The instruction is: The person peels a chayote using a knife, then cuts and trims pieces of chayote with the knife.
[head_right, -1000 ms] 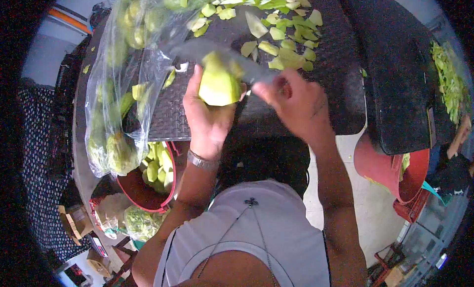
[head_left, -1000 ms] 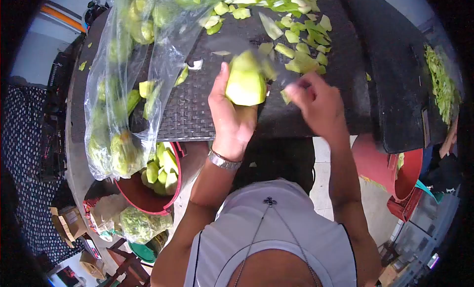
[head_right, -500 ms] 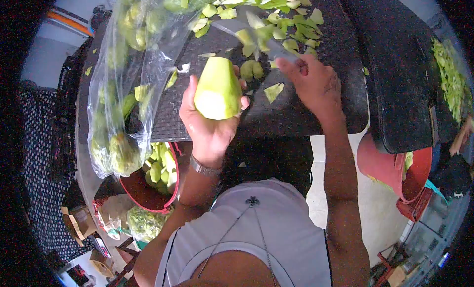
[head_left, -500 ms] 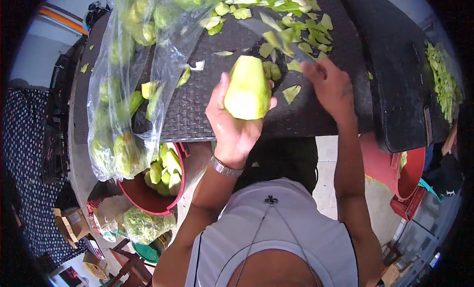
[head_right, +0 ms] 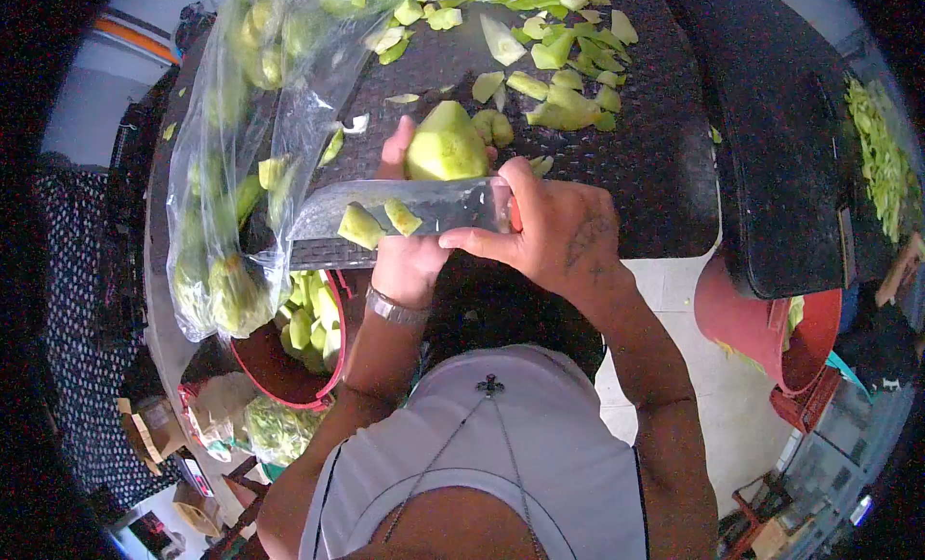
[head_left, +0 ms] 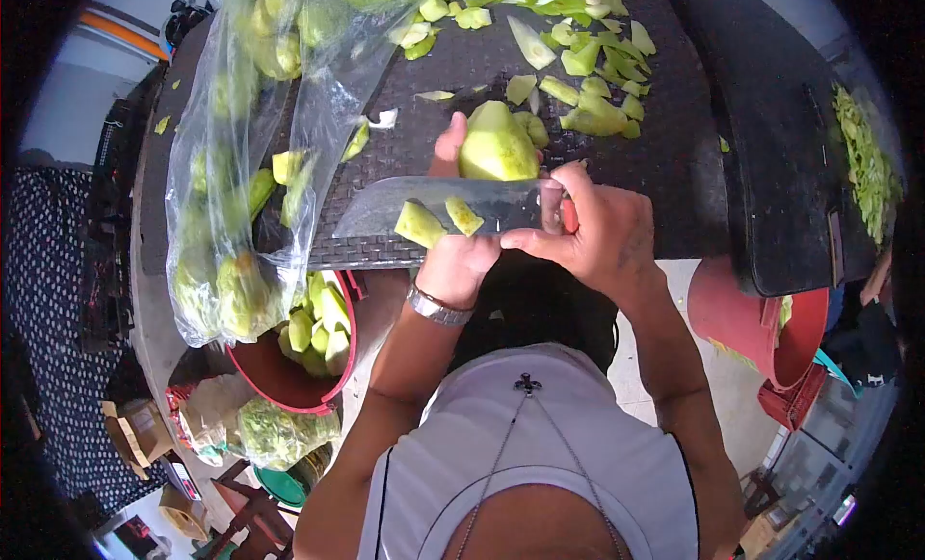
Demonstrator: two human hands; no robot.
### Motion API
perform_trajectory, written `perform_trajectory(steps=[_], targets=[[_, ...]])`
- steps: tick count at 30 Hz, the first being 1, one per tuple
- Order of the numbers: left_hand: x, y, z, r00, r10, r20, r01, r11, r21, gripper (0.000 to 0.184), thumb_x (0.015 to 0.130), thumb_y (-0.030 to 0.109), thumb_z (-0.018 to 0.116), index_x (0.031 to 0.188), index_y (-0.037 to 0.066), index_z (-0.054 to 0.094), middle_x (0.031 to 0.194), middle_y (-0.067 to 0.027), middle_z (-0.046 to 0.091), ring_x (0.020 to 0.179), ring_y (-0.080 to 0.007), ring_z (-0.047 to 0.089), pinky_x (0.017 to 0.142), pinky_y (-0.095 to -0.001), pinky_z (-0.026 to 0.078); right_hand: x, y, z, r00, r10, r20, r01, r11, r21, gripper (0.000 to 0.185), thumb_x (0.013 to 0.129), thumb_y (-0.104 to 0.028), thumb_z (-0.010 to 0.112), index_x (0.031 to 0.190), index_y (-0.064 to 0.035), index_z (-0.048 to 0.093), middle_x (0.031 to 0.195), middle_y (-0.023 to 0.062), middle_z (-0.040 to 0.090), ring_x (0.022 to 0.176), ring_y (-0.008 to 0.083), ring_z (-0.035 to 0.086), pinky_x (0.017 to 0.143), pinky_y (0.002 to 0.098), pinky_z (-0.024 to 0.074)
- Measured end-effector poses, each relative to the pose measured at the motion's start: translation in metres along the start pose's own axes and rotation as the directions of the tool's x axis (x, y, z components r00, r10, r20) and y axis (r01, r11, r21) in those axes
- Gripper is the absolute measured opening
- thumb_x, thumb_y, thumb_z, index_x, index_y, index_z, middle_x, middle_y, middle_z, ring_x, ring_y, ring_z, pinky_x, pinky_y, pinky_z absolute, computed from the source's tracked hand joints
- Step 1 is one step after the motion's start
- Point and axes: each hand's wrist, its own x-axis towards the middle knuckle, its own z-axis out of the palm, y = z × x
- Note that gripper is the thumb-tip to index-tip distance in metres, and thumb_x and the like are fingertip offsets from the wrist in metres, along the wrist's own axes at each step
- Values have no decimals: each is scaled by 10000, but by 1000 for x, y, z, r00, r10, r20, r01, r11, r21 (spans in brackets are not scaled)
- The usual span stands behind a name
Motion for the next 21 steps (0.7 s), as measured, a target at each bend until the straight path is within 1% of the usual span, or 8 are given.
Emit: perform_trajectory(steps=[4,7,8,9,11,14,18,21], targets=[[4,-4,0,994,81,-75,-79,996,31,558,988,545,582,1217,43,667,1102,-160,735,957,-293,736,852,-436,614,1,4,-1,1000,-24,17,25,1000,-9,666,707,-662,859,928,-91,599,621,24,635,540,243,687,514,391,547],[3,-5,5,947,241,-212,-252,967,-26,533,1002,511,571,1244,45,658,1120,-148,732,985,-298,728,814,-458,620,8,20,-8,990,137,43,-135,990,-51,630,722,-648,857,922,-96,630,640,41,643,570,262,689,560,407,552],[-10,1,8,975,195,-108,-193,981,25,482,1026,446,548,1273,43,644,1133,-133,730,1016,-300,717,795,-498,615,11,29,-11,955,296,26,-293,953,-71,576,760,-622,845,905,-101,645,650,63,643,596,290,688,592,423,547],[-12,9,11,985,120,-122,-110,990,85,447,1070,398,469,1332,57,593,1213,-121,702,1043,-286,711,769,-513,604,14,37,-16,931,363,34,-362,931,-51,565,772,-613,840,899,-98,646,653,73,645,601,295,689,596,425,546],[-15,8,17,972,167,-164,-149,982,118,441,1069,401,468,1314,57,595,1222,-117,689,1072,-283,697,795,-515,596,18,50,-24,871,488,57,-488,873,-14,544,797,-596,830,888,-92,647,659,91,647,612,306,692,605,430,545],[-3,2,2,977,197,-78,-195,980,41,469,1054,415,512,1355,64,589,1360,-153,631,1195,-312,642,932,-558,560,6,20,-16,931,346,115,-356,931,81,546,801,-561,846,915,-80,613,672,103,660,619,303,712,597,429,563],[-6,-13,7,909,417,-20,-413,904,110,479,1014,377,611,1356,43,585,1249,-116,665,1151,-258,655,987,-445,538,4,7,-1,984,165,71,-176,966,187,411,795,-361,886,891,-83,599,619,64,587,546,242,624,558,377,492],[-2,-15,6,882,456,-118,-434,885,170,500,1004,381,623,1370,42,577,1251,-120,659,1128,-263,665,979,-443,546,9,11,-4,986,145,77,-155,977,147,428,830,-412,853,913,-62,622,639,73,600,582,254,645,590,377,509]])
